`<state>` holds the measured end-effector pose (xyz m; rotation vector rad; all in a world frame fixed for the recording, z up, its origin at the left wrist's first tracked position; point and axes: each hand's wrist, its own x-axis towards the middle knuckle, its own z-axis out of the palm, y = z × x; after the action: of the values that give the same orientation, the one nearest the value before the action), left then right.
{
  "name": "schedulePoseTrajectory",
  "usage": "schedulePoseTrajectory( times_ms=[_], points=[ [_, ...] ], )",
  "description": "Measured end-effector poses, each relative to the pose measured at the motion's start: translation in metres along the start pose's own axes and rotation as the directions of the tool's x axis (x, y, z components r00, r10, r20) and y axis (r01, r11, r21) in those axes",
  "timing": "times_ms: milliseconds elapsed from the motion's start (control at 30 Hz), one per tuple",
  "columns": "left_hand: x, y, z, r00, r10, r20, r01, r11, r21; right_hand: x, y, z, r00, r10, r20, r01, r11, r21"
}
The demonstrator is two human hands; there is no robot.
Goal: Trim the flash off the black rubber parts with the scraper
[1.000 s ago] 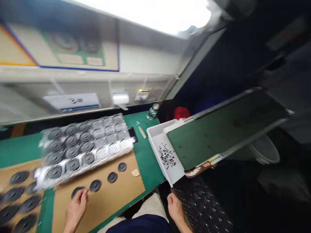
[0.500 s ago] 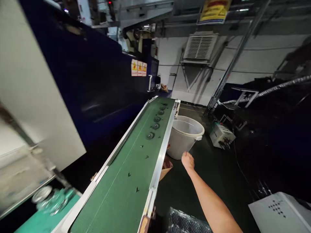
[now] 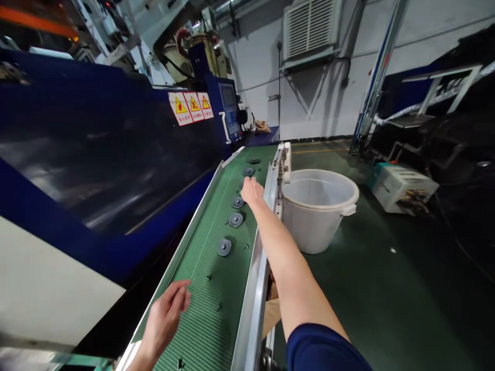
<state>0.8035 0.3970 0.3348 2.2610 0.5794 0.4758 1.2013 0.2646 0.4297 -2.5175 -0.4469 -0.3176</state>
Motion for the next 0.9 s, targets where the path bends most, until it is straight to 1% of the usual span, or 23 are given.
schedulePoseTrajectory(
  times_ms=[33, 100, 133, 200, 300, 400, 500, 600, 667, 700, 767, 833, 867, 900],
  points=[
    [0.027, 0.015, 0.011, 1.000, 0.008, -0.014, -0.008, 0.999, 0.037, 0.009, 0.000, 0.005, 0.999, 0.036, 0.001, -0.036, 0.999, 0.001],
    [0.074, 0.036, 0.034, 0.999, 0.016, -0.044, -0.011, 0.994, 0.110, 0.023, 0.002, 0.013, 0.996, 0.089, -0.003, -0.089, 0.996, 0.007],
    [0.094, 0.043, 0.047, 0.998, 0.016, -0.060, -0.007, 0.989, 0.146, 0.029, 0.003, 0.016, 0.995, 0.098, -0.006, -0.098, 0.995, 0.012],
    [0.123, 0.053, 0.071, 0.996, 0.027, -0.090, -0.008, 0.978, 0.210, 0.037, 0.006, 0.021, 0.996, 0.084, -0.009, -0.083, 0.996, 0.021],
    [0.149, 0.067, 0.104, 0.990, 0.042, -0.138, -0.003, 0.962, 0.273, 0.045, 0.009, 0.026, 1.000, 0.023, -0.004, -0.023, 0.999, 0.025],
    [0.165, 0.081, 0.126, 0.984, 0.039, -0.174, 0.014, 0.956, 0.292, 0.045, 0.008, 0.029, 0.997, -0.076, 0.011, 0.076, 0.997, 0.020],
    [0.183, 0.093, 0.136, 0.984, 0.047, -0.174, 0.001, 0.963, 0.268, 0.041, 0.006, 0.032, 0.979, -0.198, 0.038, 0.198, 0.980, 0.011],
    [0.201, 0.103, 0.138, 0.990, 0.083, -0.117, -0.056, 0.975, 0.215, 0.036, 0.004, 0.034, 0.957, -0.283, 0.062, 0.283, 0.959, 0.004],
    [0.203, 0.109, 0.136, 0.993, 0.091, -0.076, -0.077, 0.983, 0.169, 0.032, 0.003, 0.035, 0.949, -0.307, 0.064, 0.308, 0.951, 0.001],
    [0.199, 0.111, 0.132, 0.994, 0.086, -0.062, -0.076, 0.986, 0.146, 0.031, 0.002, 0.035, 0.948, -0.310, 0.063, 0.311, 0.950, 0.000],
    [0.178, 0.111, 0.119, 0.997, 0.056, -0.048, -0.051, 0.993, 0.108, 0.028, 0.001, 0.036, 0.949, -0.309, 0.064, 0.309, 0.951, 0.000],
    [0.139, 0.102, 0.095, 0.999, 0.010, -0.047, -0.006, 0.996, 0.088, 0.026, -0.001, 0.035, 0.950, -0.303, 0.071, 0.303, 0.953, 0.001],
    [0.113, 0.092, 0.079, 0.999, -0.020, -0.049, 0.024, 0.996, 0.087, 0.024, -0.001, 0.034, 0.951, -0.299, 0.075, 0.299, 0.954, 0.001],
    [0.083, 0.078, 0.060, 0.997, -0.053, -0.061, 0.059, 0.994, 0.092, 0.022, -0.001, 0.033, 0.952, -0.294, 0.080, 0.295, 0.955, 0.002]
  ],
)
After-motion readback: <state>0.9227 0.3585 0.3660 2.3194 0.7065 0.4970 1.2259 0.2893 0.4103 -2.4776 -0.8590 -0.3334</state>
